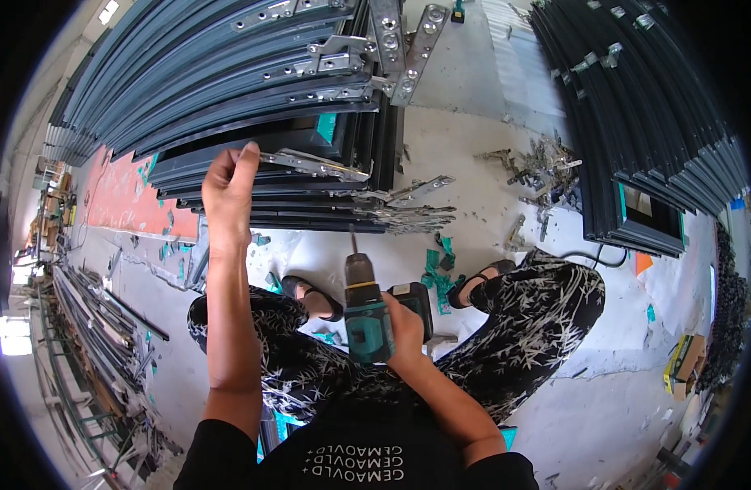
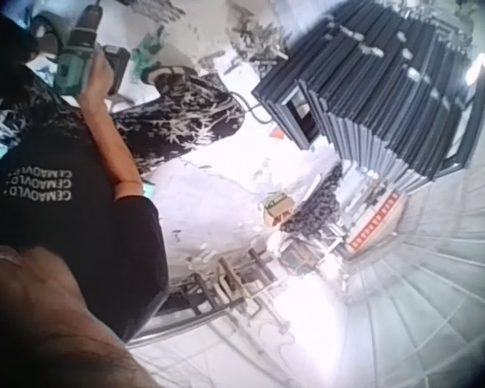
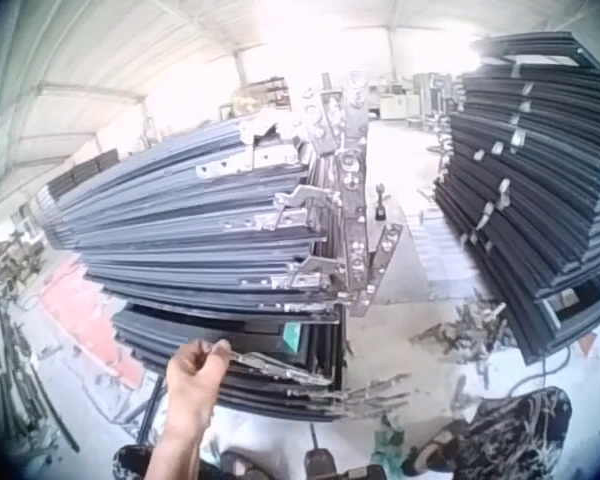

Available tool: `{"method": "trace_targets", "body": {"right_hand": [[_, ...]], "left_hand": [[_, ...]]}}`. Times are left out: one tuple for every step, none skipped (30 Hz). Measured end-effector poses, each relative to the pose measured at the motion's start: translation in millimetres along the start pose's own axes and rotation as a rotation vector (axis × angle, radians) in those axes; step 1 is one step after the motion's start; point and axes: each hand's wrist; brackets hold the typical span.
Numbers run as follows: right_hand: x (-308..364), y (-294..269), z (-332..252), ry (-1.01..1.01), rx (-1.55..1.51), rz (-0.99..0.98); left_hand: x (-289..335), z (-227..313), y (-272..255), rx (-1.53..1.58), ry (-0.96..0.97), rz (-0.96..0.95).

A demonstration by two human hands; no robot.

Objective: The person uses a power drill to drive screws into the corners of metal frames, picking screws from a metal bowl and positioning them by hand before drilling.

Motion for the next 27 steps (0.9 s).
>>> {"method": "trace_targets", "body": {"right_hand": [[-1, -1, 6, -0.023, -0.010, 0.044], [0, -1, 15, 0.002, 0.001, 0.058], [3, -1, 23, 0.027, 0.014, 0.070], [6, -5, 9, 0.184, -0.274, 0.001], [9, -8, 1, 0.343, -0.562, -0.070], [10, -10, 1, 0.291, -0.464, -0.068], [10, -11, 6, 0.285, -0.470, -0.068], [8, -10, 13, 0.263, -0.445, -0.062], [10, -9, 18, 0.254, -0.436, -0.065], [10, -7, 21, 0.242, -0.430, -0.061], [10, -7, 24, 0.203, -0.343, -0.051], [9, -8, 23, 0.178, -0.298, -0.047], [7, -8, 20, 0.151, -0.256, -0.039], [8, -9, 16, 0.123, -0.265, -0.027], [14, -11, 12, 0.106, -0.269, -0.028], [16, -12, 6, 0.085, -0.274, -0.023], [21, -14, 1, -0.013, -0.201, -0.013], [20, -15, -4, -0.117, -0.128, 0.004], [22, -13, -7, -0.090, -0.226, -0.008], [24, -14, -8, -0.167, -0.126, 0.035], [26, -16, -8, -0.234, -0.021, 0.085], [30, -19, -12, -0.195, -0.050, 0.041], [33, -20, -9, -0.195, -0.046, 0.042], [36, -18, -2, -0.130, -0.127, 0.017], [37, -17, 3, -0.079, -0.175, -0.013], [38, -16, 9, -0.028, -0.226, -0.039], [39, -15, 14, 0.023, -0.277, -0.068]], "left_hand": [[3, -6, -4, 0.040, -0.082, 0.012], [4, -11, -5, 0.035, -0.079, 0.018], [5, -15, -5, 0.050, -0.121, 0.037], [7, -22, -8, 0.061, -0.165, 0.060], [11, -35, -11, 0.079, -0.165, 0.084], [15, -41, -9, 0.057, -0.210, 0.108], [18, -45, -9, 0.035, -0.255, 0.131], [22, -47, -9, 0.037, -0.341, 0.153], [23, -48, -9, 0.030, -0.336, 0.152], [22, -54, -9, 0.064, -0.288, 0.158], [22, -57, -9, 0.099, -0.238, 0.164], [23, -56, -6, 0.066, -0.254, 0.172], [23, -54, -5, 0.061, -0.271, 0.175], [23, -53, -5, 0.072, -0.306, 0.171], [26, -50, -7, 0.080, -0.343, 0.171], [26, -47, -7, 0.092, -0.395, 0.168], [27, -46, -8, 0.105, -0.448, 0.165], [28, -46, -7, 0.143, -0.459, 0.158], [29, -48, -6, 0.127, -0.448, 0.193], [30, -49, -9, 0.175, -0.459, 0.189], [33, -49, -8, 0.227, -0.479, 0.178], [40, -55, -12, 0.375, -0.483, 0.134], [53, -61, -14, 0.602, -0.570, 0.140], [65, -54, -13, 0.793, -0.657, 0.041], [77, -43, -13, 0.982, -0.744, -0.057], [87, -31, -11, 1.063, -0.788, -0.062], [96, -21, -14, 1.143, -0.825, -0.060]]}}
Point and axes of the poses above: each hand's wrist, its own x-axis away from the middle knuckle, its own y-axis out of the palm, z = x × y, and after that the axes turned 14 degrees about y, right-handed
